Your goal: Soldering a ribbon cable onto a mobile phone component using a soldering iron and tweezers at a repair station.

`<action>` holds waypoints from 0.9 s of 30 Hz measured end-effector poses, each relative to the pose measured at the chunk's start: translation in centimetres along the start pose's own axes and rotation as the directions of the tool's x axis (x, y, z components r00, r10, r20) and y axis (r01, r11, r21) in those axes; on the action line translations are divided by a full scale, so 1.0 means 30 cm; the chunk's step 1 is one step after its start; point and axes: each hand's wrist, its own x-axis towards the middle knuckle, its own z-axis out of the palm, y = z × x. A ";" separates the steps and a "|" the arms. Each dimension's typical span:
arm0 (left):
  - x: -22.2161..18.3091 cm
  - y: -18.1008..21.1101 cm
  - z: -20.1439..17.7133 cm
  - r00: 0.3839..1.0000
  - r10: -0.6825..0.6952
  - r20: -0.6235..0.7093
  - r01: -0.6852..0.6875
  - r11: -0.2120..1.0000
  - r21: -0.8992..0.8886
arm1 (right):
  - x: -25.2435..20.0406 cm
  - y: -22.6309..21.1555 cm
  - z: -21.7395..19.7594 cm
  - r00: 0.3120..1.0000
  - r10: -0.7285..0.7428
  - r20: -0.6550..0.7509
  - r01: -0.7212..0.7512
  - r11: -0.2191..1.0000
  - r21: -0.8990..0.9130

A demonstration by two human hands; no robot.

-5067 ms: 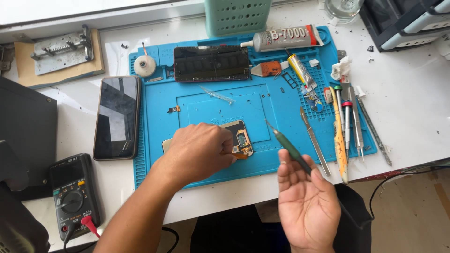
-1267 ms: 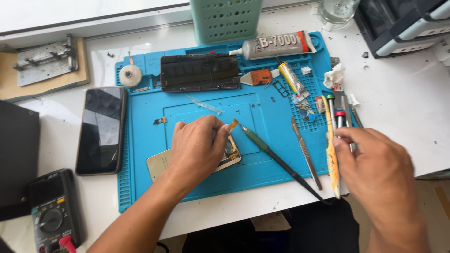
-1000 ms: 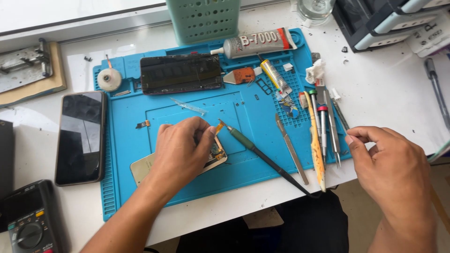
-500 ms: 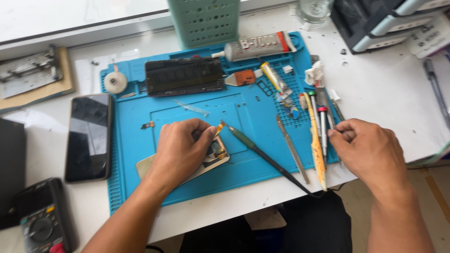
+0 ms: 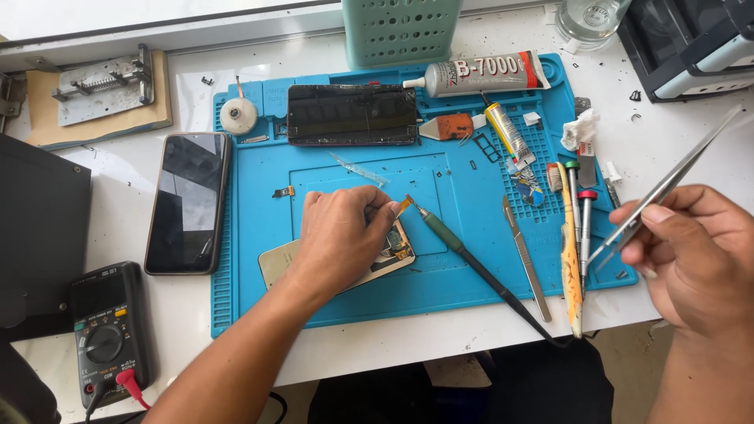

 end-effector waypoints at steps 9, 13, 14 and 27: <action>0.016 0.020 -0.025 0.997 -0.072 0.003 0.072 0.997 -0.026 | 0.119 -0.174 0.311 0.962 0.004 0.273 -0.077 0.963 0.258; 0.022 0.022 -0.029 0.997 -0.073 0.002 0.073 0.997 -0.028 | 0.179 -0.191 0.413 0.900 -0.040 0.435 -0.046 0.982 0.184; 0.025 0.021 -0.029 0.997 -0.077 0.008 0.077 0.997 -0.029 | 0.196 -0.191 0.436 0.880 -0.024 0.474 -0.039 0.992 0.122; 0.046 0.029 -0.027 0.989 -0.130 0.069 0.133 0.991 -0.029 | 0.280 -0.129 0.558 0.792 0.029 0.610 0.022 0.997 -0.077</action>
